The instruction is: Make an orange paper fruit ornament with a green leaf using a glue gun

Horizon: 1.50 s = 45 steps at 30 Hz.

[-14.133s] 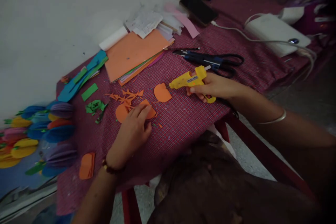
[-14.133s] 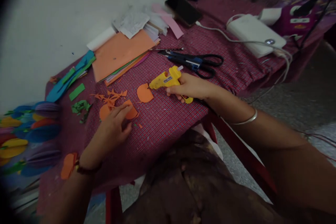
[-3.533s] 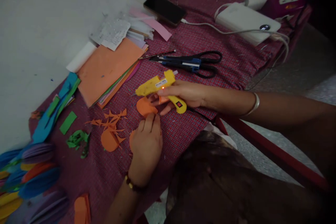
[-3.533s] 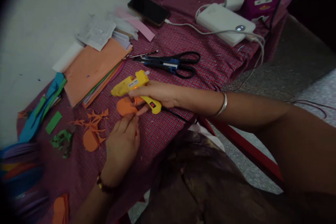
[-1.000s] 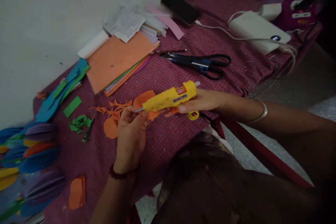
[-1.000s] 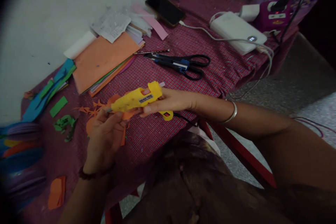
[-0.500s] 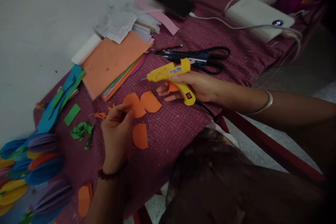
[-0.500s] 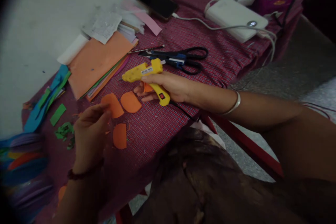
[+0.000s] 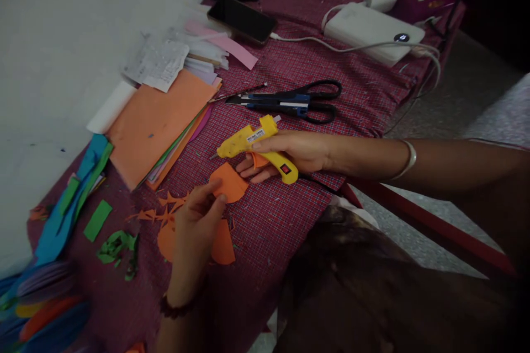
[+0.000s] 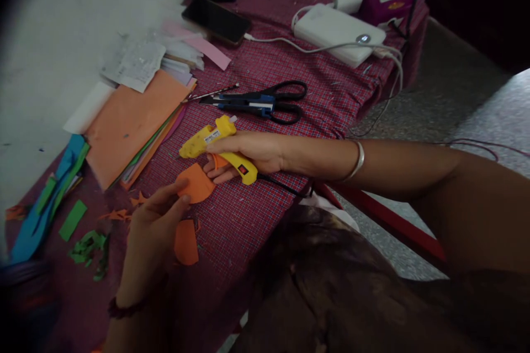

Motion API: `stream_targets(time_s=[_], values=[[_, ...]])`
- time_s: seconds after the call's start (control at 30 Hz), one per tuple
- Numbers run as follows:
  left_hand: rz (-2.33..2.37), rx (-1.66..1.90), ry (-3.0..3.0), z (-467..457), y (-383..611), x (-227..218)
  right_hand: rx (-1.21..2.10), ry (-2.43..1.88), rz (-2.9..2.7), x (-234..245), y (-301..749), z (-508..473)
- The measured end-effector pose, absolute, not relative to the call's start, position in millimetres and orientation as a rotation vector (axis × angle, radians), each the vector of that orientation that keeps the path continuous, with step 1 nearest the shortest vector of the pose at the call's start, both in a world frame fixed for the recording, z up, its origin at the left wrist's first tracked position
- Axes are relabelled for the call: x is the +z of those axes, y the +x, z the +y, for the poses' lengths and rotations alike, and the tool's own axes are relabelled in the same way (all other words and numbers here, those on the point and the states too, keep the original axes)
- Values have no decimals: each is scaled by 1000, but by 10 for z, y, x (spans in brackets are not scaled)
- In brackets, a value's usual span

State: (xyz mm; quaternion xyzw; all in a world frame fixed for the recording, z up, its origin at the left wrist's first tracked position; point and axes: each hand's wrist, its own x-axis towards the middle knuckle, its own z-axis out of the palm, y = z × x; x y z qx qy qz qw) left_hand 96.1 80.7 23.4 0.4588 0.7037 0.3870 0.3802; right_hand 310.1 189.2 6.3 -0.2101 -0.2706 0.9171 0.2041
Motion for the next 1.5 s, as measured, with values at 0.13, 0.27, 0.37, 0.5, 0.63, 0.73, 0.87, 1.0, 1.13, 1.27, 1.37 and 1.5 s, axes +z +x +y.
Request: stream_targets(time_s=[0.13, 0.27, 0.37, 0.5, 0.63, 0.73, 0.87, 1.0, 1.13, 1.27, 1.37, 1.5], values=[[1834, 950, 1165, 798, 948, 212, 2597, -548, -735, 48, 3088, 1891], [1773, 985, 1119, 795, 932, 158, 2609, -528, -698, 36, 3085, 1890], [1776, 992, 1106, 798, 906, 100, 2610, -529, -680, 33, 3091, 1892], [1747, 1015, 1079, 806, 885, 63, 2637, -511, -679, 31, 3091, 1894], [1722, 1025, 1035, 835, 915, 99, 2634, -504, -685, 24, 3085, 1893], [1692, 1055, 941, 866, 952, 151, 2622, -523, -710, 15, 3088, 1898], [1688, 1017, 835, 878, 988, 232, 2620, -536, -745, 7, 3098, 1914], [1715, 993, 791, 867, 1016, 286, 2624, -535, -769, 15, 3106, 1918], [1713, 1028, 851, 882, 1026, 256, 2618, -558, -783, 30, 3108, 1911], [1698, 1047, 956, 903, 1002, 176, 2628, -563, -788, 39, 3100, 1911], [1717, 1047, 1014, 894, 986, 133, 2629, -585, -781, 47, 3095, 1915], [1750, 1042, 1061, 875, 996, 117, 2616, -615, -836, 64, 3105, 1919]])
